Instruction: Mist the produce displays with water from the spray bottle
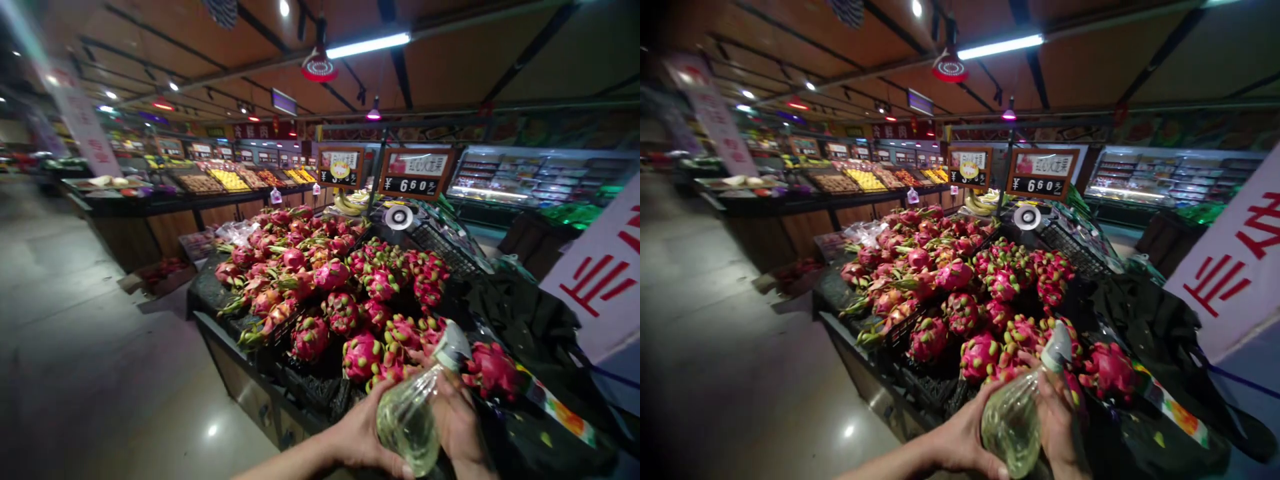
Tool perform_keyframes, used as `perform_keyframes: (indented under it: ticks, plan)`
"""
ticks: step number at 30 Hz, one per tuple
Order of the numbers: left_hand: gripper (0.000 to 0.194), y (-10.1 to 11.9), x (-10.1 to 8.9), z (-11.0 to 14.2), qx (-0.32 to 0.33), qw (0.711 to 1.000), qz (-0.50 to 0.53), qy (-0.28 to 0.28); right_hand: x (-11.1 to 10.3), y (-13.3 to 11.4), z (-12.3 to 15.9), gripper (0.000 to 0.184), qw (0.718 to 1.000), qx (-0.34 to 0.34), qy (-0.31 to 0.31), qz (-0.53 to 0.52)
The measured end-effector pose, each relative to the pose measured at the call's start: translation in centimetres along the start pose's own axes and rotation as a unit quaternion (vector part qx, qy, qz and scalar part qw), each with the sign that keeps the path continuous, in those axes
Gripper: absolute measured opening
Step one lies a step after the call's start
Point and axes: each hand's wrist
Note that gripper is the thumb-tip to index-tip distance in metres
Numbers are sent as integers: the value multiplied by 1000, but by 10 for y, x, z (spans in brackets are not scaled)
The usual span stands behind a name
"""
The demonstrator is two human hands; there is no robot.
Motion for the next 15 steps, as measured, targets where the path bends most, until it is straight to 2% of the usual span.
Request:
perform_keyframes:
  ticks: [3, 7, 11, 15]
  plan:
    - [119, 3, 9, -21, -54, 997, -20, 43, -13, -16, -9, 61, 996, 41, 81, -19]
    - [112, 15, 19, -36, -92, 994, 7, 51, -11, -39, -20, 50, 994, 35, 102, -6]
    - [108, 27, 15, -40, -68, 996, 26, 52, 2, -46, -41, 43, 994, 29, 100, 15]
    - [110, 34, -1, -39, 2, 995, 41, 86, 31, -44, -66, 47, 999, 30, 44, 8]
Point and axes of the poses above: each hand's wrist, its own z-axis away from the middle knuckle, its own x-axis out of the palm, y = z × x, and after that the axes turned 10 degrees about -x, right-handed
